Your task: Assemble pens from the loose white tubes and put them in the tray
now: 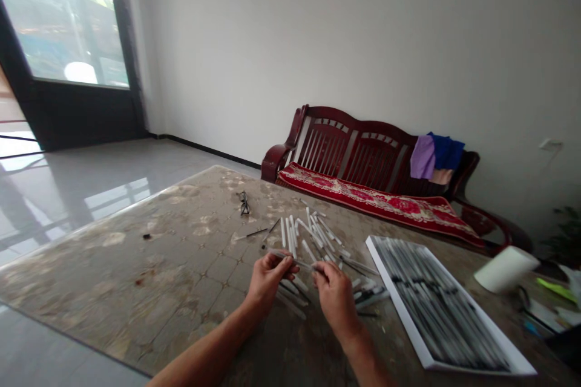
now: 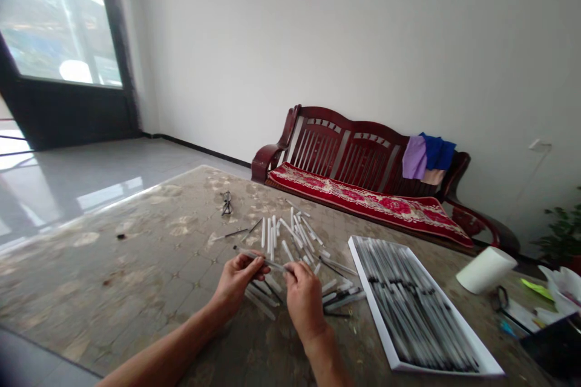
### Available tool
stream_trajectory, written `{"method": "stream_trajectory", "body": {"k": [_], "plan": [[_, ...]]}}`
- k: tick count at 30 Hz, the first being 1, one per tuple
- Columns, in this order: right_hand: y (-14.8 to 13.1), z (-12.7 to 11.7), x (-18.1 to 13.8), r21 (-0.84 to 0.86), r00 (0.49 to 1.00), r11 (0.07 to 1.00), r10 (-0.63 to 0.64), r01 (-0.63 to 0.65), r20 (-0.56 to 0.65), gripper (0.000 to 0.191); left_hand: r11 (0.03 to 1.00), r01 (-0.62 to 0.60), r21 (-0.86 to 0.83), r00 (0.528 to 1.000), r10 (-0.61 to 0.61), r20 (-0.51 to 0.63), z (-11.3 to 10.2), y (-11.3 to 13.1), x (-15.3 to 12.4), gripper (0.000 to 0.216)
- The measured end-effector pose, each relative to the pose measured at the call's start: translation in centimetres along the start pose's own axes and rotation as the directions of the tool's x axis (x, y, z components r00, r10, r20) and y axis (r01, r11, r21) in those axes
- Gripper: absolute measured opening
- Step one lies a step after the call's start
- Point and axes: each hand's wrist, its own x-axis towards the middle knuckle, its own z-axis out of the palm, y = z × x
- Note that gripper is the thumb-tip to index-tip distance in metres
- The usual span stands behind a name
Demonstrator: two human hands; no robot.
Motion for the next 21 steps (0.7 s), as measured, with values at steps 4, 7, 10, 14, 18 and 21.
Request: {"method": "stream_trajectory", "body": {"k": [4,7,10,14,18,21], "plan": [[-1.2,-0.3,0.4,0.362,0.954,0.883,0.279,-0.3,0.11,0.012,1.0,-0.01,0.001,1.0,0.01,-0.006,0.0,-0.1,-0.2,0.042],[-2.9,0.2,0.3,0.712,0.902,0.591,0.408,-0.381,0.144,0.032,0.998,0.016,-0.067,0.999,-0.019,-0.051,0.2,-0.1,-0.2,0.044],[-4.3,1.7,-0.1,0.861,0.871,0.334,0.44,-0.383,0.217,0.043,1.0,-0.007,-0.016,1.0,0.008,0.025,0.2,-0.1,-0.4,0.041],[-4.2,2.0,-0.1,0.895,0.842,0.275,0.512,-0.351,0.173,0.044,0.972,-0.104,0.211,0.982,0.066,0.178,-0.2,-0.4,-0.8,0.041],[-0.7,-4.6,2.1,0.786,0.847,0.531,0.531,-0.316,-0.018,0.046,0.836,-0.327,0.44,0.921,0.177,0.347,-1.1,-0.6,-0.9,0.043],[3.3,-13.9,3.9,0.115,0.859,0.893,0.449,-0.434,-0.245,0.042,0.6,-0.569,0.562,0.811,0.298,0.503,-1.9,-0.3,-1.1,0.025]]}}
